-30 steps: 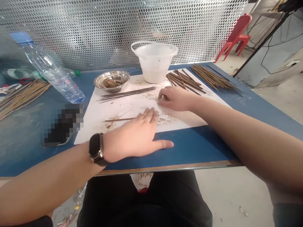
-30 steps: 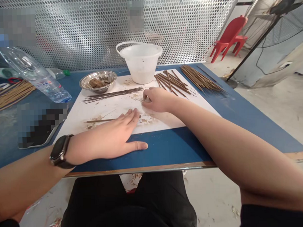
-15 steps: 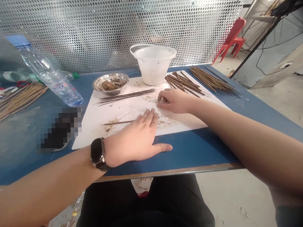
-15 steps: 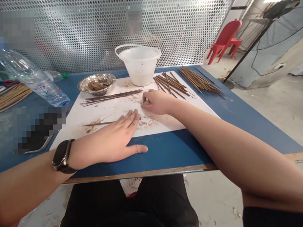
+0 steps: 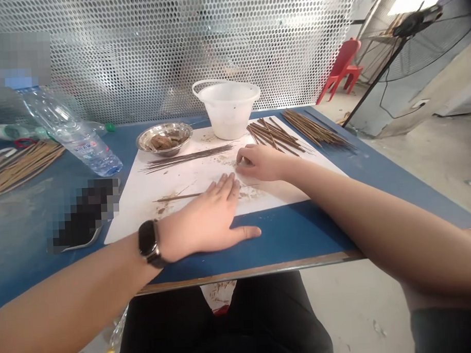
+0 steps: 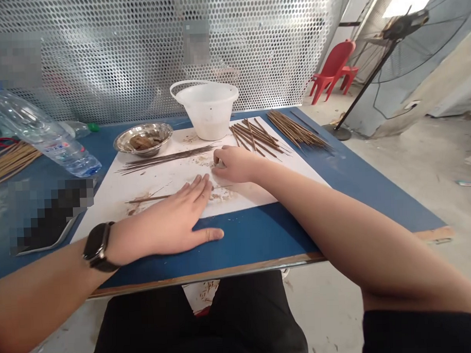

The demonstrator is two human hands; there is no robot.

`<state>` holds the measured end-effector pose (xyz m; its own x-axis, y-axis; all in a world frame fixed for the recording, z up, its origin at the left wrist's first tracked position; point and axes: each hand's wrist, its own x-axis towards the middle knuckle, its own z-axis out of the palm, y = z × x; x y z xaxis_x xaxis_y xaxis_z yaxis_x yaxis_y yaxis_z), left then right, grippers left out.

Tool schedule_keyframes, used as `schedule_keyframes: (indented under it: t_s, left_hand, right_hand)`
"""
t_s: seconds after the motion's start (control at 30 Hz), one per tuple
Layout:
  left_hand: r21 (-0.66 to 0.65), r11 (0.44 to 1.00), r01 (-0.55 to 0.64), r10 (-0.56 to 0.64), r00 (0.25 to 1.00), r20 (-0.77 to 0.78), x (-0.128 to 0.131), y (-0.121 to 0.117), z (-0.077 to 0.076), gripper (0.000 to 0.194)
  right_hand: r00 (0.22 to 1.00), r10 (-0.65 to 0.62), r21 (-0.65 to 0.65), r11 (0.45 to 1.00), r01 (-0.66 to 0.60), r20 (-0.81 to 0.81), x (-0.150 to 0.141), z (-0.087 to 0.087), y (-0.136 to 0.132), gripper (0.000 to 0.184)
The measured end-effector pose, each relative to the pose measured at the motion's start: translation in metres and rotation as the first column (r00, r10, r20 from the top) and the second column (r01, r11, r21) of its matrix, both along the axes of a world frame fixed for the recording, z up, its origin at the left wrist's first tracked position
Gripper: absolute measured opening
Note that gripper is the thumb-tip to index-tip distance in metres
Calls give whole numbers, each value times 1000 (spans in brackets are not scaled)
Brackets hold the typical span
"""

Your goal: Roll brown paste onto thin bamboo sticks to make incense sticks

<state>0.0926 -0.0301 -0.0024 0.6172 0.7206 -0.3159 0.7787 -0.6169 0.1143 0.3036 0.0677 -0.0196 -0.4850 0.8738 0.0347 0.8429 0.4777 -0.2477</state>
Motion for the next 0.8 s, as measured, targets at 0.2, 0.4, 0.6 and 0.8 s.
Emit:
schedule_keyframes:
  t_s: [0.2,0.4,0.6,0.8]
  left_hand:
    - [63,998,-27,27,1000,1,6,12,-2,117]
    - [-32,999,2,-1,999,39,4,-19,3,120]
    - [47,997,-53,53,999,6,13,16,0,104]
    - [-6,1000,29,-29,999,29,4,-19,4,109]
  right_hand:
    - [1000,-16,-3,1000,16,9,0,2,-1,29]
    - [1000,0,-2,1000,0,1,0,0,0,28]
    - [1000,-5,-11,1000,5,4,0,2,0,29]
    - [1000,-2,-3,1000,2,-4,1,0,0,30]
